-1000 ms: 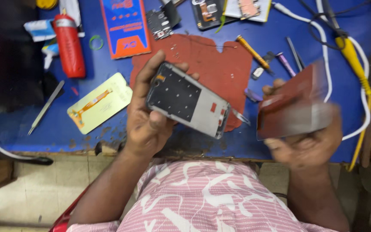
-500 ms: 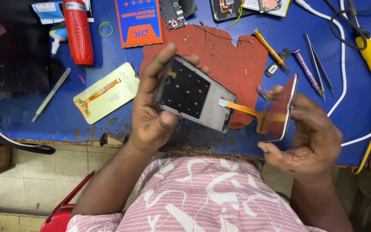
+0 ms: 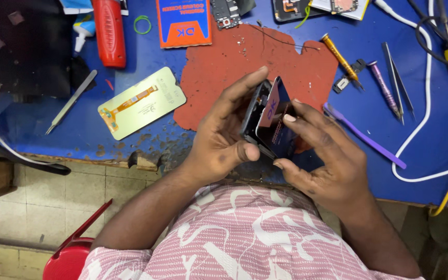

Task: The person disassembles a smartphone, cleans the interior with a toothbrush, and reassembles it with a new screen and battery. The person uses a toothbrush, tweezers, and a screwdriver to handle components and secure the device.

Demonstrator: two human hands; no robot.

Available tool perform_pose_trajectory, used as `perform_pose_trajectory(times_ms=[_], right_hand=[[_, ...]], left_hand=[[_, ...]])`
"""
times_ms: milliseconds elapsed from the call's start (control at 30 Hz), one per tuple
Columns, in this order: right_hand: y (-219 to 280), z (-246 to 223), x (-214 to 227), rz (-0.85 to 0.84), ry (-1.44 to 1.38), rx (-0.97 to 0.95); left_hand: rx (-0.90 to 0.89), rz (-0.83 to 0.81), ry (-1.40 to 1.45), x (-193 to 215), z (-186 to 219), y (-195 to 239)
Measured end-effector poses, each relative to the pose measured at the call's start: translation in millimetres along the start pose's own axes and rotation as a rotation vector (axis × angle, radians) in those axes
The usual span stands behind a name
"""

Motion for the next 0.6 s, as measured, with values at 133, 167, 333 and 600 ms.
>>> perform_pose_trajectory(times_ms=[133, 167, 333, 600], right_hand=[[-2.4, -3.1, -4.0, -0.048, -0.032, -0.038], [-2.6, -3.5, -4.6, -0.054, -0.03, -0.041], [-2.8, -7.0, -6.3, -0.065, -0.007, 0.007], [-3.9, -10.6, -8.4, -0.082, 0.057, 0.008]], left_hand=[[-0.012, -0.016, -0.013, 3.8, -2.1, 2.3], [-0.01, -0.025, -0.013, 4.6, -2.9, 3.1], [-0.015, -0.039, -0.015, 6.8, -6.6, 3.9], [-0.006, -0.043, -0.03, 8.8, -5.5, 7.0]])
Point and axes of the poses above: each hand's wrist, its own y-axis away from the middle knuckle, its own x-axis out of the back of the hand, z = x × y, the point moved 4 cm from there along -y, towards the middle knuckle, and after that the axes turned 10 degrees about z, right-handed, at the moved point
